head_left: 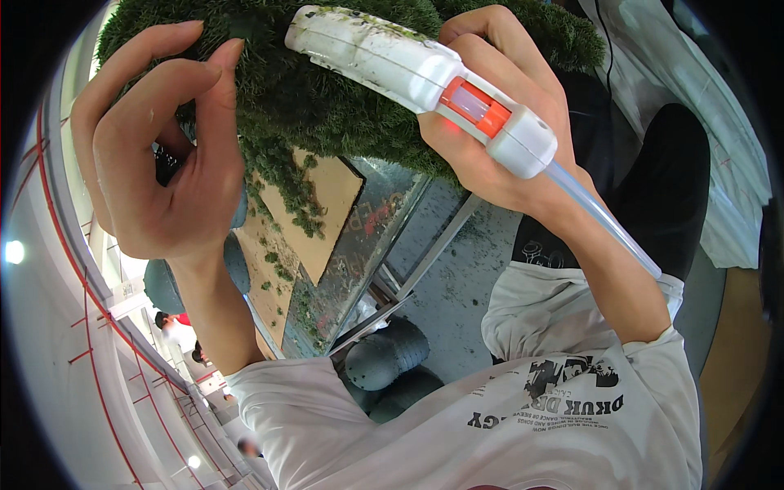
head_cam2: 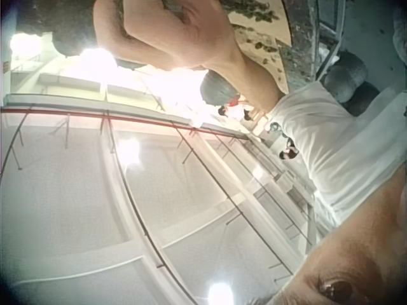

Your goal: Gluing patches of artificial moss onto a bear-shaped sculpture using a hot glue gun.

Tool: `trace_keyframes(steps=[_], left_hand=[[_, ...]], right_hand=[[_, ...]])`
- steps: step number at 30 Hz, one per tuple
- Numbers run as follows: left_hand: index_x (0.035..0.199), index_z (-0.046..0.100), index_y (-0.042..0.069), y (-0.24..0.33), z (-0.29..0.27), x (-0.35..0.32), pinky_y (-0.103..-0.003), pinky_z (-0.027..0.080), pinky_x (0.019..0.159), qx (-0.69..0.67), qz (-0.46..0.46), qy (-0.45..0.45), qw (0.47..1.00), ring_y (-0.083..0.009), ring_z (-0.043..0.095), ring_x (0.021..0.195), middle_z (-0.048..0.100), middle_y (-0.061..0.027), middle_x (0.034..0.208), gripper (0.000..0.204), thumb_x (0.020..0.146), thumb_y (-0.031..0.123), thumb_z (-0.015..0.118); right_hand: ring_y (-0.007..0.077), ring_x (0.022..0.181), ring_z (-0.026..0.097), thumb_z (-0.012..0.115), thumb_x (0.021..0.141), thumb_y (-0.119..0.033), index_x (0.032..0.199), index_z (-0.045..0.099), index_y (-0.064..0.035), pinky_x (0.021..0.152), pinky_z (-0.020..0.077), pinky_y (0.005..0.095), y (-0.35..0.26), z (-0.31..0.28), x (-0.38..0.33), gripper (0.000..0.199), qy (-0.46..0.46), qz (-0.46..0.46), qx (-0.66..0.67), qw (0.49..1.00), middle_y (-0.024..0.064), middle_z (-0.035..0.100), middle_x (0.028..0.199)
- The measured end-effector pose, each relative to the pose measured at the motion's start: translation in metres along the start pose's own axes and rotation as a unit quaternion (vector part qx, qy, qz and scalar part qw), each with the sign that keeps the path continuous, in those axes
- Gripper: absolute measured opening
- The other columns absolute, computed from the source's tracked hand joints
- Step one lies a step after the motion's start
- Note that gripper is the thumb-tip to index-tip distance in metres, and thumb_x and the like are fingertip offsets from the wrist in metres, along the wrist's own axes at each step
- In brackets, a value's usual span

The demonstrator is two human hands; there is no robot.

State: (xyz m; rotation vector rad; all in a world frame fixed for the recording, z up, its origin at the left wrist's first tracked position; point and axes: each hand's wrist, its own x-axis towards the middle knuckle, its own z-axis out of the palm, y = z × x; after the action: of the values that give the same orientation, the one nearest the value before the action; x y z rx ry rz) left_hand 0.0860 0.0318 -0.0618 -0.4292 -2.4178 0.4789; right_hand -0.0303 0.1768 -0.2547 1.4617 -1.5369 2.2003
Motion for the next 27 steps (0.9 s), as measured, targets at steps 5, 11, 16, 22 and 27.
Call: trace_keyframes(steps=[5, 11, 16, 22, 27], left_hand=[[0.091, 0.066, 0.003, -0.001, 0.001, 0.001, -0.015, 0.029, 0.045, 0.008, 0.003, 0.004, 1.000, 0.0002, 0.035, 0.047, 0.076, -0.0127, 0.108, 0.028, 0.078, -0.005, 0.089], [0.092, 0.066, 0.005, -0.003, -0.004, -0.004, -0.016, 0.028, 0.044, 0.021, -0.040, -0.004, 0.999, 0.0001, 0.036, 0.047, 0.076, -0.0117, 0.107, 0.028, 0.078, -0.004, 0.089], [0.092, 0.066, 0.005, 0.001, 0.000, -0.002, -0.016, 0.027, 0.044, 0.015, -0.007, 0.007, 1.000, 0.0002, 0.037, 0.047, 0.076, -0.0112, 0.106, 0.028, 0.078, -0.004, 0.089], [0.091, 0.067, 0.005, 0.002, 0.000, -0.001, -0.016, 0.027, 0.044, 0.022, -0.014, 0.006, 1.000, 0.0005, 0.037, 0.047, 0.076, -0.0102, 0.106, 0.027, 0.078, -0.003, 0.089], [0.092, 0.067, 0.005, 0.001, 0.000, -0.001, -0.016, 0.027, 0.045, 0.030, -0.015, 0.003, 0.999, 0.0007, 0.037, 0.047, 0.076, -0.0099, 0.107, 0.027, 0.078, -0.003, 0.089]], right_hand=[[0.0238, 0.082, 0.057, 0.080, 0.077, -0.008, 0.089, 0.061, -0.0005, 0.067, 0.0474, 0.0305, 0.003, 0.003, 0.000, 0.024, 0.004, 0.016, -0.024, 1.000, 0.0146, 0.050, 0.099], [0.0269, 0.087, 0.064, 0.072, 0.082, -0.009, 0.099, 0.068, 0.0006, 0.076, 0.0521, 0.0318, -0.008, 0.001, 0.002, 0.020, 0.039, -0.042, -0.118, 0.991, 0.0143, 0.062, 0.103], [0.0289, 0.090, 0.065, 0.072, 0.084, -0.011, 0.098, 0.069, 0.0007, 0.076, 0.0526, 0.0330, -0.007, 0.001, 0.001, 0.018, 0.038, -0.054, -0.112, 0.992, 0.0154, 0.064, 0.099], [0.0288, 0.089, 0.064, 0.072, 0.084, -0.010, 0.098, 0.069, 0.0011, 0.075, 0.0524, 0.0329, -0.008, 0.001, 0.003, 0.018, 0.038, -0.059, -0.112, 0.991, 0.0152, 0.064, 0.098], [0.0279, 0.087, 0.064, 0.073, 0.083, -0.010, 0.099, 0.069, 0.0019, 0.074, 0.0522, 0.0322, -0.007, 0.002, 0.003, 0.019, 0.050, -0.052, -0.098, 0.993, 0.0154, 0.065, 0.097]])
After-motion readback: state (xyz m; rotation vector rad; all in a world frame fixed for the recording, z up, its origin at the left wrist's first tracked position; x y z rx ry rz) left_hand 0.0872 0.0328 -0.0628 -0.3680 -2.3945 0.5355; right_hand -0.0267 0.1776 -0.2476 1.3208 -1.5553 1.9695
